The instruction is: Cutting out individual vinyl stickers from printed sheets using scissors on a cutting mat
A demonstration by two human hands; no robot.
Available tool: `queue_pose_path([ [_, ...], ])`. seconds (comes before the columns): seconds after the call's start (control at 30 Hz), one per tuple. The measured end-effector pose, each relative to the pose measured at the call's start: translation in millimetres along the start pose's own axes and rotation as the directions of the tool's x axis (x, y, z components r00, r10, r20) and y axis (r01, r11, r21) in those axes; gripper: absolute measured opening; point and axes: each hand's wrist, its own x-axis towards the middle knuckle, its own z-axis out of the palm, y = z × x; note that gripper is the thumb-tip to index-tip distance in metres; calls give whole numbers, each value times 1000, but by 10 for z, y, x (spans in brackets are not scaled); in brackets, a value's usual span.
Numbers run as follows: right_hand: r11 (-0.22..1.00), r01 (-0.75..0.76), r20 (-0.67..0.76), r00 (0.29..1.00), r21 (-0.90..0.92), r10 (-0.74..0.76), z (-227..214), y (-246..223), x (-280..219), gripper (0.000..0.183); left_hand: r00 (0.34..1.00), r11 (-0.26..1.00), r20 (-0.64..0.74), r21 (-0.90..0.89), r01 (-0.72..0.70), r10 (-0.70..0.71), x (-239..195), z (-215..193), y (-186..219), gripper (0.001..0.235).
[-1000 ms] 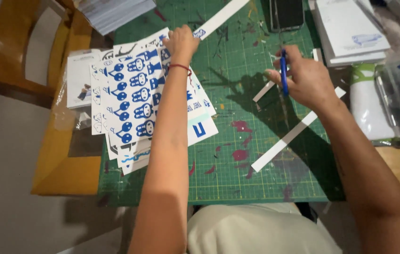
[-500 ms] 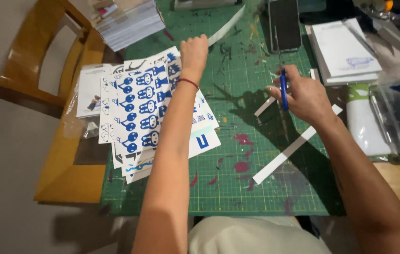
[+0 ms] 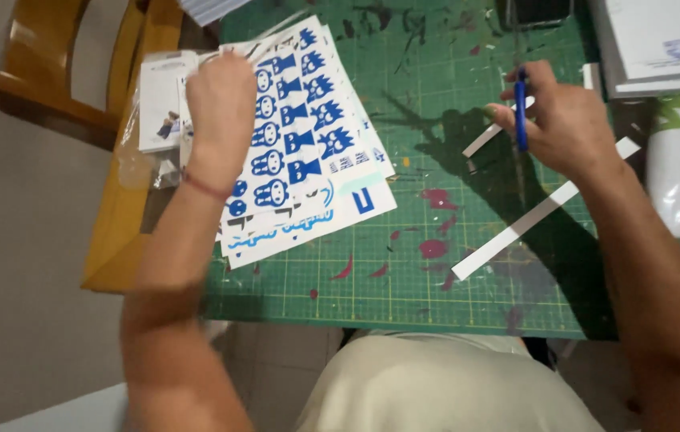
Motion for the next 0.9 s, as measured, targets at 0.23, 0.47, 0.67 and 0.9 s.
queue_pose_path([
  [0.23,992,91,-29,995,-86,-94,92,46,9,59,966,989,230,68,-133,115,-1213,338,243,3],
  [0.47,980,126,-72,988,-152,-138,139,183,18,59,949,987,284,-124,-104,136,-1298,340,219,13],
  [0.67,991,104,-88,990,-87,-112,98,191,7,46,983,977,0,-105,-184,185,-1328,213,98,39],
  [0.9,938,296,-175,948,178,-266,-161,309,-110,59,801,681,74,-577,-452,594,-1179,-429,784,87],
])
